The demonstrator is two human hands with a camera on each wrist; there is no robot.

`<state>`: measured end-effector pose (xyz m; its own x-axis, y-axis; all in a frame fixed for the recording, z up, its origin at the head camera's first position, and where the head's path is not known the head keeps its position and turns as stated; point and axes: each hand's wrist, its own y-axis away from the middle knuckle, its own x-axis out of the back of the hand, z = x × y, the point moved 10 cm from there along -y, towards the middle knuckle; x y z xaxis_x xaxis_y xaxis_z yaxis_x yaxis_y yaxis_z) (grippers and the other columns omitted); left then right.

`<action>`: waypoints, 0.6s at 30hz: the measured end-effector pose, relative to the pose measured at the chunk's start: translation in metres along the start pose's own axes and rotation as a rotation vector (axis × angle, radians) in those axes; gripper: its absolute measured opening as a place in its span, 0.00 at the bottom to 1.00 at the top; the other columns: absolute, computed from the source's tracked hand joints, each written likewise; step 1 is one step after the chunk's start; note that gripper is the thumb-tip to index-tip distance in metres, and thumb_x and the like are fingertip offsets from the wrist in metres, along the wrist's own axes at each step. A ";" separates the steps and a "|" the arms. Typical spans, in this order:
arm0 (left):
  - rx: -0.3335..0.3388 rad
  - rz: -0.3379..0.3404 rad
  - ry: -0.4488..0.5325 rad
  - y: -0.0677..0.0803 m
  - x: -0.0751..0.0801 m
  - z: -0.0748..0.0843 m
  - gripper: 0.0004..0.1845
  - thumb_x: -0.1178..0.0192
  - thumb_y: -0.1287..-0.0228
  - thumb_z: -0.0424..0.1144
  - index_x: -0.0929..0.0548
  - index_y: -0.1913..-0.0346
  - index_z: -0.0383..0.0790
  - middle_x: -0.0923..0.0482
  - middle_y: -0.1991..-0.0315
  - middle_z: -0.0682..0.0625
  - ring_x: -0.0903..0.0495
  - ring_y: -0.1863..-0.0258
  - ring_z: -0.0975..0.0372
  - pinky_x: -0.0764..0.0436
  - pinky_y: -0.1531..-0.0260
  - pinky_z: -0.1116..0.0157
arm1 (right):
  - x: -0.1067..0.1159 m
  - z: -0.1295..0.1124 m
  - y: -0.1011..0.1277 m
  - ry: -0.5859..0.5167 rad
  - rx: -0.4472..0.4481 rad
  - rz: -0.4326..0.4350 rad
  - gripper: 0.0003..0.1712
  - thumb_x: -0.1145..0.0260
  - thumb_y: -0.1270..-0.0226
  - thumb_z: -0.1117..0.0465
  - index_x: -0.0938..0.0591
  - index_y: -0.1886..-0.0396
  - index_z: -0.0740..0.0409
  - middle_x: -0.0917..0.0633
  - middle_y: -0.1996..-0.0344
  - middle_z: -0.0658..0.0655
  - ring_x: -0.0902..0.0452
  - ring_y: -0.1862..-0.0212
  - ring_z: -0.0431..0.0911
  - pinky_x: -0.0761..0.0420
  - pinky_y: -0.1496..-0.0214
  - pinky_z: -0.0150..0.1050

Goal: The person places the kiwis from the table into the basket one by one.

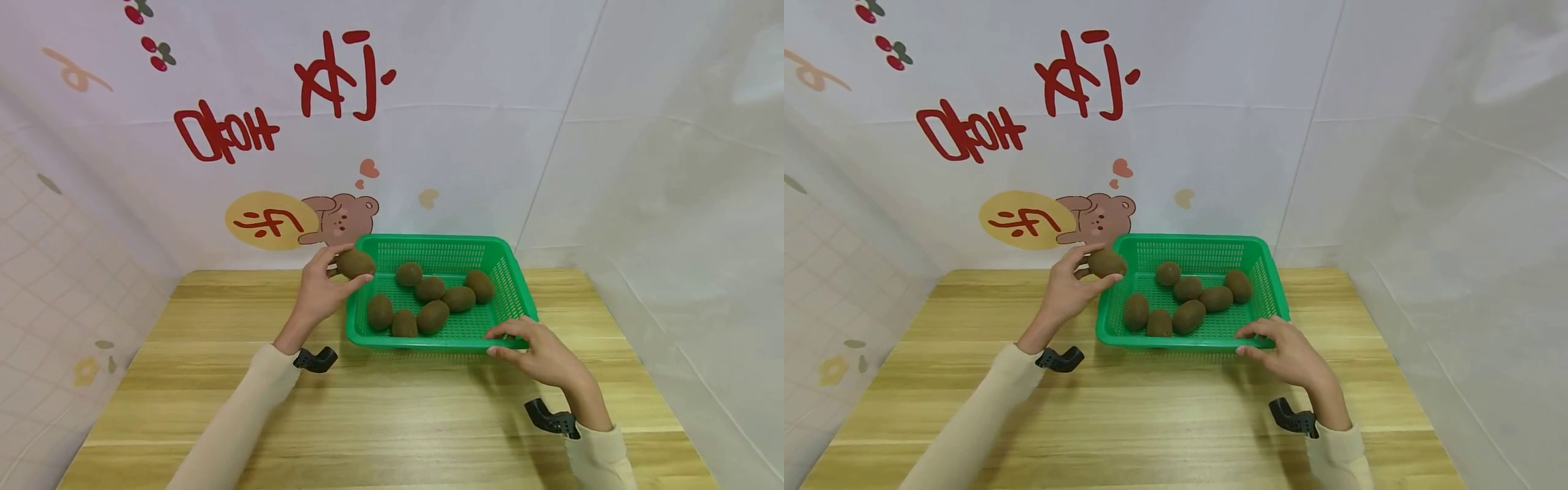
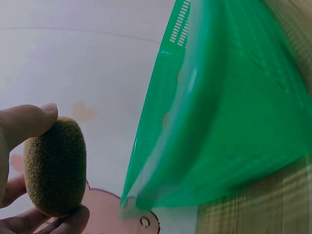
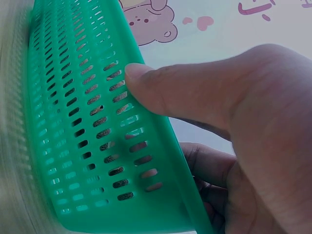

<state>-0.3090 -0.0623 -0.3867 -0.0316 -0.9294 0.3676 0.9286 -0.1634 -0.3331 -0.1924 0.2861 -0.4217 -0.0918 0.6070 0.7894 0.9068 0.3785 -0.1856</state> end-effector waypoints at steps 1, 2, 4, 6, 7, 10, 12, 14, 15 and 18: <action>-0.002 -0.008 -0.003 -0.001 -0.003 0.002 0.34 0.22 0.43 0.43 0.22 0.33 0.42 0.23 0.42 0.43 0.21 0.44 0.52 0.18 0.40 0.50 | 0.000 0.000 0.000 0.001 0.004 0.002 0.11 0.25 0.35 0.57 0.10 0.53 0.46 0.12 0.59 0.47 0.27 0.58 0.36 0.24 0.55 0.36; -0.005 -0.016 -0.010 -0.001 -0.005 0.003 0.34 0.22 0.43 0.43 0.22 0.33 0.42 0.23 0.41 0.44 0.21 0.44 0.52 0.18 0.40 0.51 | 0.000 0.000 0.000 0.002 0.007 0.004 0.11 0.25 0.35 0.57 0.10 0.54 0.45 0.12 0.59 0.46 0.27 0.58 0.35 0.25 0.55 0.36; -0.011 -0.029 -0.024 -0.002 -0.010 0.006 0.34 0.22 0.43 0.44 0.22 0.33 0.43 0.24 0.39 0.45 0.22 0.43 0.53 0.18 0.40 0.51 | 0.000 -0.001 0.000 0.006 0.014 0.006 0.11 0.25 0.35 0.57 0.11 0.54 0.44 0.12 0.59 0.45 0.28 0.58 0.35 0.25 0.55 0.35; -0.020 -0.038 -0.038 -0.003 -0.014 0.009 0.35 0.22 0.43 0.45 0.22 0.33 0.44 0.24 0.37 0.46 0.22 0.43 0.54 0.17 0.41 0.51 | 0.000 -0.001 0.000 0.008 0.020 0.007 0.11 0.24 0.36 0.57 0.11 0.54 0.44 0.12 0.59 0.46 0.28 0.58 0.34 0.25 0.55 0.35; -0.023 -0.043 -0.045 -0.003 -0.016 0.010 0.35 0.22 0.43 0.45 0.22 0.33 0.44 0.24 0.37 0.46 0.22 0.43 0.53 0.17 0.41 0.50 | 0.000 -0.001 0.000 0.009 0.024 0.007 0.11 0.24 0.36 0.57 0.11 0.54 0.44 0.12 0.59 0.46 0.28 0.58 0.34 0.25 0.55 0.35; -0.029 -0.056 -0.062 -0.003 -0.021 0.012 0.35 0.22 0.42 0.45 0.22 0.33 0.44 0.24 0.36 0.46 0.23 0.43 0.53 0.18 0.42 0.49 | 0.000 -0.002 -0.001 0.009 0.033 0.010 0.11 0.24 0.36 0.57 0.10 0.54 0.46 0.12 0.59 0.44 0.28 0.59 0.35 0.25 0.56 0.35; -0.036 -0.064 -0.077 -0.003 -0.024 0.013 0.35 0.22 0.42 0.45 0.22 0.32 0.44 0.24 0.36 0.46 0.23 0.43 0.54 0.18 0.42 0.49 | 0.000 -0.003 -0.002 0.008 0.037 0.010 0.11 0.24 0.37 0.58 0.10 0.54 0.48 0.13 0.59 0.42 0.27 0.59 0.35 0.25 0.55 0.35; -0.038 -0.074 -0.087 -0.003 -0.027 0.012 0.35 0.23 0.42 0.45 0.23 0.32 0.45 0.24 0.37 0.46 0.23 0.42 0.54 0.18 0.43 0.50 | -0.001 -0.004 -0.002 0.006 0.035 0.011 0.11 0.24 0.37 0.58 0.10 0.54 0.48 0.14 0.59 0.39 0.27 0.59 0.35 0.25 0.55 0.35; -0.041 -0.079 -0.087 -0.003 -0.028 0.012 0.35 0.23 0.42 0.45 0.23 0.32 0.44 0.24 0.38 0.46 0.22 0.43 0.54 0.18 0.43 0.49 | -0.001 -0.004 -0.002 0.004 0.033 0.010 0.11 0.24 0.36 0.57 0.10 0.54 0.48 0.14 0.59 0.39 0.27 0.58 0.36 0.25 0.55 0.35; -0.045 -0.099 -0.085 -0.003 -0.033 0.012 0.35 0.23 0.41 0.45 0.24 0.32 0.45 0.23 0.39 0.47 0.22 0.44 0.55 0.18 0.44 0.52 | -0.003 -0.004 -0.002 0.003 0.031 0.006 0.11 0.24 0.36 0.57 0.10 0.54 0.45 0.13 0.60 0.43 0.27 0.59 0.35 0.25 0.55 0.36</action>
<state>-0.3066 -0.0276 -0.3874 -0.0889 -0.8769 0.4725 0.9050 -0.2692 -0.3294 -0.1925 0.2807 -0.4208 -0.0850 0.6077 0.7896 0.8943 0.3959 -0.2085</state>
